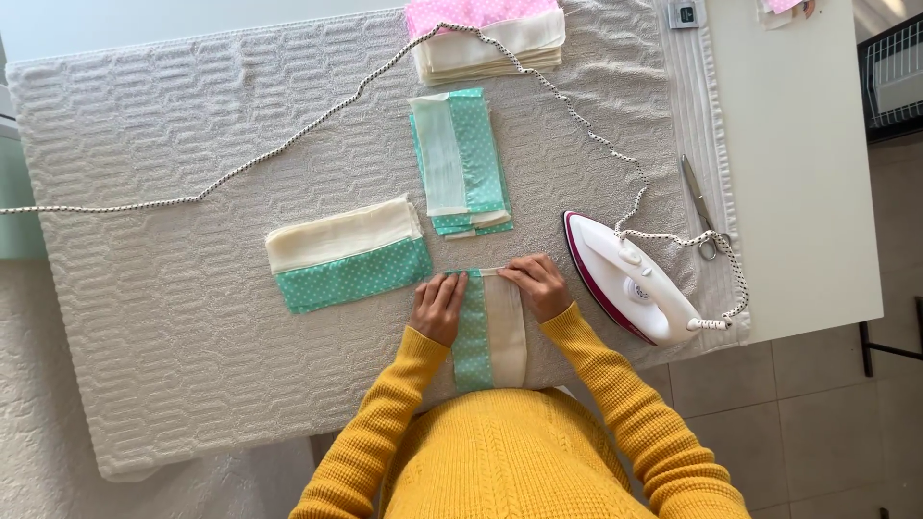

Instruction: Ironing and folding pieces of fabric at a workbench.

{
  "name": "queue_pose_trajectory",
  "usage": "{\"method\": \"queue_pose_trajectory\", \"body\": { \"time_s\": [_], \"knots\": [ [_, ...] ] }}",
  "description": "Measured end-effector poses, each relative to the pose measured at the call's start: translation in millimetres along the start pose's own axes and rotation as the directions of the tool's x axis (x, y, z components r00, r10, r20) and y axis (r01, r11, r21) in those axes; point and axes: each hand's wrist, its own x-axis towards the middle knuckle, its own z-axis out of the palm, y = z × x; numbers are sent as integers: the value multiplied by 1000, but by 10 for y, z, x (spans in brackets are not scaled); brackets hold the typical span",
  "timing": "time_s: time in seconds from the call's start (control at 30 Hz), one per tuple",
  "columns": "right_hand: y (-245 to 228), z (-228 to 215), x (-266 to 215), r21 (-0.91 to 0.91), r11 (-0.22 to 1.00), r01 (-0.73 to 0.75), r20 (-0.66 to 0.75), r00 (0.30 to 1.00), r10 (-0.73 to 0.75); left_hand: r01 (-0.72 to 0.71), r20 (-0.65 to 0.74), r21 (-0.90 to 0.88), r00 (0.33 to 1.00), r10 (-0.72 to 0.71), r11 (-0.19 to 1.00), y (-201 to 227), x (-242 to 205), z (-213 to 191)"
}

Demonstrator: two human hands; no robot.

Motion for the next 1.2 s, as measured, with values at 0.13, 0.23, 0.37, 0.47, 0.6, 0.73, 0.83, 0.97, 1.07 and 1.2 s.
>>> {"method": "queue_pose_trajectory", "body": {
  "time_s": [0.13,0.23,0.37,0.47,0.6,0.73,0.83,0.97,1.07,1.2],
  "knots": [
    [-13,-27,21,-36,998,47,-15,999,-47,38,41,37,998,-39,999,192,157,-192],
    [5,-17,-26,-31,998,48,0,999,-48,54,122,85,990,-64,995,255,150,-183],
    [33,65,-28,33,998,-60,-15,998,61,55,165,147,983,-80,988,241,93,-63],
    [116,214,-123,81,991,-106,-14,994,108,55,169,148,982,-80,987,260,44,-44],
    [159,202,-149,73,991,-109,-20,994,111,53,177,166,981,-83,985,249,91,-69],
    [94,47,-78,42,997,-68,-25,997,69,53,191,157,978,-83,986,267,60,-27],
    [58,-44,-18,40,997,-62,-15,998,62,48,195,150,978,-78,987,258,80,-26],
    [61,-58,-30,31,999,-39,-32,999,40,-4,222,137,975,-27,991,264,26,81],
    [80,-61,-42,12,1000,-18,-36,999,19,-37,215,146,977,5,989,271,42,96],
    [85,-68,-78,-59,997,56,-53,997,-59,-33,188,164,982,2,986,334,136,-10]
  ]
}}
